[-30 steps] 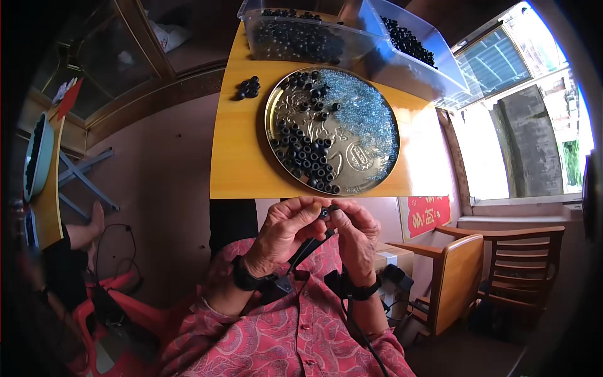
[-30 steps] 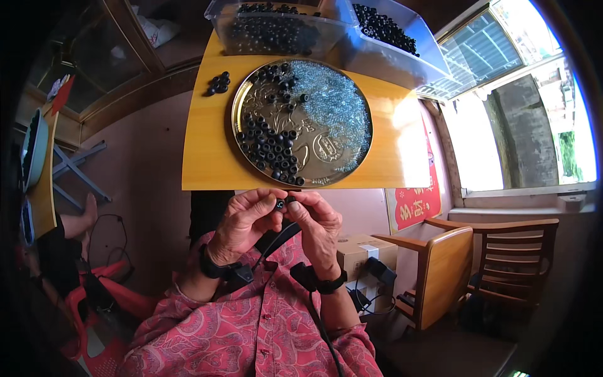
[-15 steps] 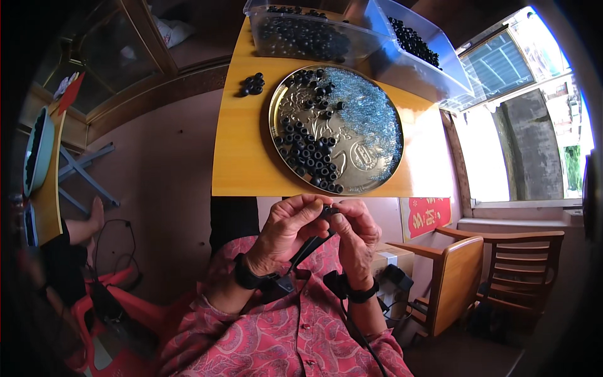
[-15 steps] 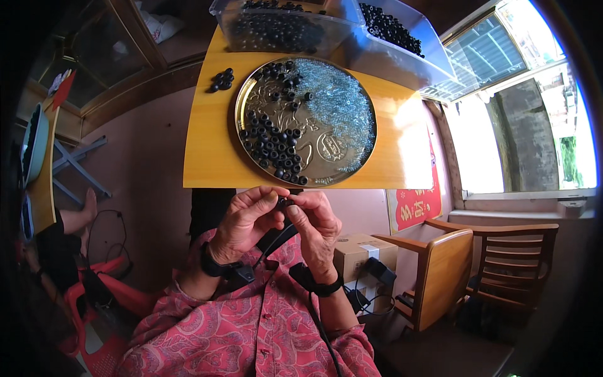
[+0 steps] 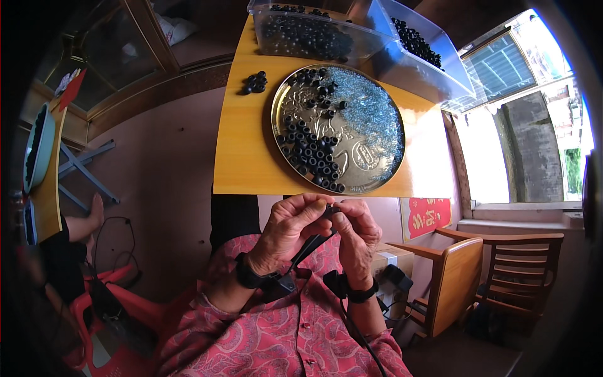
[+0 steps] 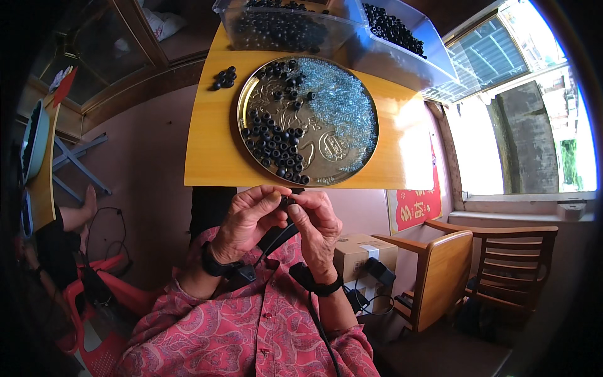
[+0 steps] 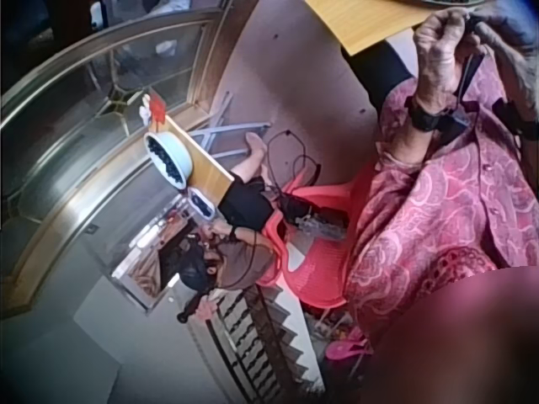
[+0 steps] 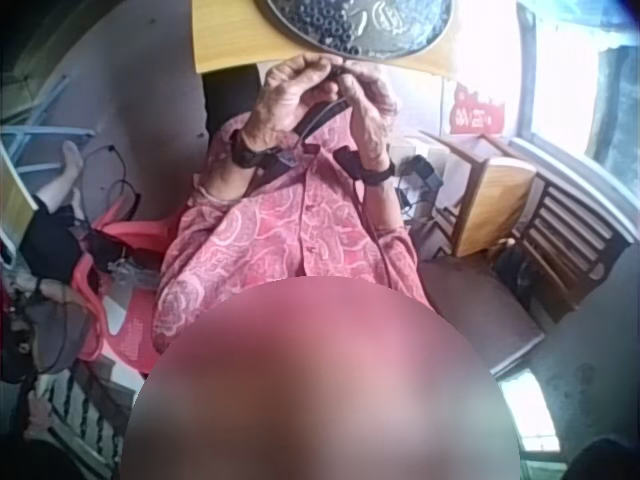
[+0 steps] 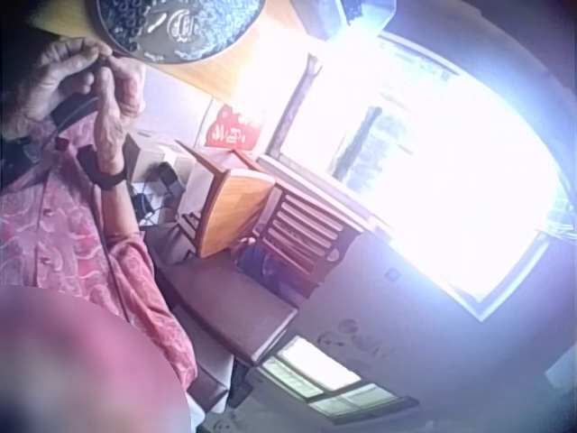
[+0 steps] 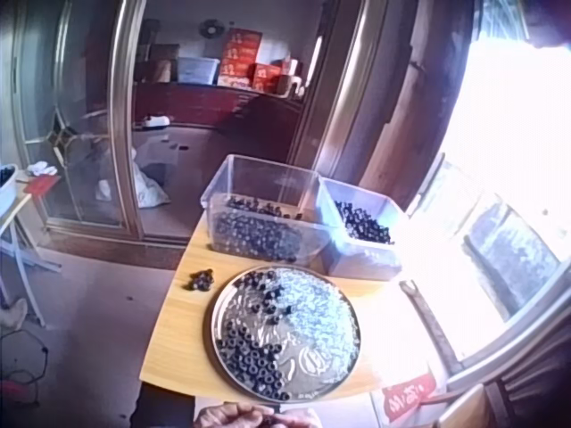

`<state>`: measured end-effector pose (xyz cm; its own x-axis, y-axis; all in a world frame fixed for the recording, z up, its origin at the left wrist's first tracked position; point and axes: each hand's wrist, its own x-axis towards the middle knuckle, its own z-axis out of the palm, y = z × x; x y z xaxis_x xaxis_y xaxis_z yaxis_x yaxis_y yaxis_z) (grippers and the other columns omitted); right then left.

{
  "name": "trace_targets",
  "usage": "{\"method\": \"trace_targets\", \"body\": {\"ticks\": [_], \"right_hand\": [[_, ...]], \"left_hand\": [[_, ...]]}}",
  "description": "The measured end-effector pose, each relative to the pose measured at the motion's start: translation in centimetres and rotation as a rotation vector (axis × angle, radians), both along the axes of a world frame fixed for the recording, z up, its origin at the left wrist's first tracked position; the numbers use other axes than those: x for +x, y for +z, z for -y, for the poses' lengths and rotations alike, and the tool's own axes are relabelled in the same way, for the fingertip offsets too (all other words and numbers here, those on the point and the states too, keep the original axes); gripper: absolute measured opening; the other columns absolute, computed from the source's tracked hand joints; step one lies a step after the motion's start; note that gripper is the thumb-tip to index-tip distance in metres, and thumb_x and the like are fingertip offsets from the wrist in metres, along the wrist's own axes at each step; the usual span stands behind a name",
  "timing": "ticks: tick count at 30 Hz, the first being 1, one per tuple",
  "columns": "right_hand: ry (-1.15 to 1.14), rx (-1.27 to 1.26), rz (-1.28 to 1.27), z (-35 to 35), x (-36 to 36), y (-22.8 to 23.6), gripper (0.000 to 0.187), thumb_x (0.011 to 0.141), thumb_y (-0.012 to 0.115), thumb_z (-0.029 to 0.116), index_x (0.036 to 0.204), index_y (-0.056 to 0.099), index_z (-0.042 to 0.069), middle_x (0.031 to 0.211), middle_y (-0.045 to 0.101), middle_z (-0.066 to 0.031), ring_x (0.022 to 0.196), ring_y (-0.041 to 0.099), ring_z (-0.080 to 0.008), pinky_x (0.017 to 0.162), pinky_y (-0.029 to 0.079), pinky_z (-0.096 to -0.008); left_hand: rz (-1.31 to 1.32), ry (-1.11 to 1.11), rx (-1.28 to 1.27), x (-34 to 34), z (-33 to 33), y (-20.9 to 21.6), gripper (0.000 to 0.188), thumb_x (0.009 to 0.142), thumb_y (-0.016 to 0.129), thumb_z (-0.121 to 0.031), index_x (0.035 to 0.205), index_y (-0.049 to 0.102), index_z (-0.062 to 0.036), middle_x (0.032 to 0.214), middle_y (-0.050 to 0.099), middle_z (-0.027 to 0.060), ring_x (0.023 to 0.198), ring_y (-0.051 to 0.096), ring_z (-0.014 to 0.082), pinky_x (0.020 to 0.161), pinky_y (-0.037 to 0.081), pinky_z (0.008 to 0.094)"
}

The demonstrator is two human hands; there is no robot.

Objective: The recorder is inspecting and sorting black rubber rings on a tray.

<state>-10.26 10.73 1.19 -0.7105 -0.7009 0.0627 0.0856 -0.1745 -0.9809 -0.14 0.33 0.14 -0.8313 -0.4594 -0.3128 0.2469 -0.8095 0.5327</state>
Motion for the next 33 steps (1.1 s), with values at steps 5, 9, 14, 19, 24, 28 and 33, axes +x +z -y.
{"method": "trace_targets", "body": {"ticks": [5,9,14,19,24,28,33], "right_hand": [[0.010,0.023,-0.066,-0.13,-0.04,-0.05,0.012,0.088,0.066,0.001,0.100,0.066,-0.001,0.097,0.055,-0.0030,0.089,0.054,-0.0108,0.079,0.044,-0.0223],[0.010,0.023,-0.105,-0.34,-0.21,-0.06,0.012,0.089,0.065,0.001,0.100,0.065,-0.002,0.098,0.055,-0.0032,0.090,0.054,-0.0106,0.078,0.044,-0.0219],[0.013,0.024,-0.091,-0.60,-0.31,0.19,0.010,0.089,0.064,-0.001,0.099,0.064,-0.002,0.098,0.055,-0.0040,0.090,0.054,-0.0113,0.078,0.044,-0.0227],[0.014,0.026,-0.137,-0.82,-0.42,0.35,0.011,0.087,0.065,-0.002,0.098,0.064,-0.002,0.097,0.055,-0.0054,0.089,0.054,-0.0121,0.078,0.044,-0.0234],[0.011,0.006,-0.186,-0.76,-0.44,0.52,0.012,0.086,0.065,-0.003,0.098,0.063,-0.002,0.096,0.056,-0.0065,0.086,0.054,-0.0124,0.076,0.044,-0.0236],[0.021,0.038,-0.301,-0.83,-0.65,0.63,0.013,0.085,0.066,-0.004,0.097,0.063,-0.003,0.094,0.057,-0.0071,0.082,0.055,-0.0126,0.072,0.044,-0.0240],[0.017,0.051,-0.372,-0.86,-0.78,0.62,0.013,0.083,0.067,-0.004,0.096,0.064,-0.002,0.091,0.058,-0.0079,0.080,0.055,-0.0140,0.071,0.045,-0.0247]], "left_hand": [[0.021,-0.028,-0.062,0.26,0.01,0.15,0.025,0.097,0.056,-0.015,0.115,0.063,0.0001,0.097,0.068,0.0065,0.079,0.067,0.0118,0.072,0.058,0.0281],[-0.021,-0.017,-0.080,0.48,-0.04,0.34,0.027,0.098,0.054,-0.015,0.119,0.062,0.0004,0.103,0.068,0.0087,0.082,0.068,0.0135,0.076,0.059,0.0299],[-0.017,-0.069,-0.161,0.64,0.01,0.57,0.028,0.098,0.053,-0.013,0.121,0.061,0.0011,0.107,0.067,0.0111,0.088,0.069,0.0171,0.080,0.059,0.0319],[-0.036,-0.074,-0.189,0.66,-0.08,0.50,0.028,0.097,0.055,-0.011,0.121,0.060,0.0014,0.109,0.067,0.0123,0.091,0.068,0.0195,0.083,0.059,0.0333],[-0.052,-0.056,-0.160,0.59,-0.14,0.62,0.028,0.095,0.058,-0.007,0.121,0.061,0.0019,0.101,0.069,0.0109,0.086,0.070,0.0181,0.081,0.058,0.0270],[-0.045,-0.042,-0.197,0.63,-0.01,0.50,0.027,0.093,0.061,-0.007,0.118,0.062,0.0021,0.099,0.069,0.0111,0.084,0.070,0.0183,0.079,0.059,0.0278],[-0.031,-0.044,-0.186,0.76,0.02,0.49,0.024,0.092,0.062,-0.007,0.114,0.064,0.0023,0.097,0.070,0.0111,0.083,0.070,0.0181,0.078,0.059,0.0279]]}}
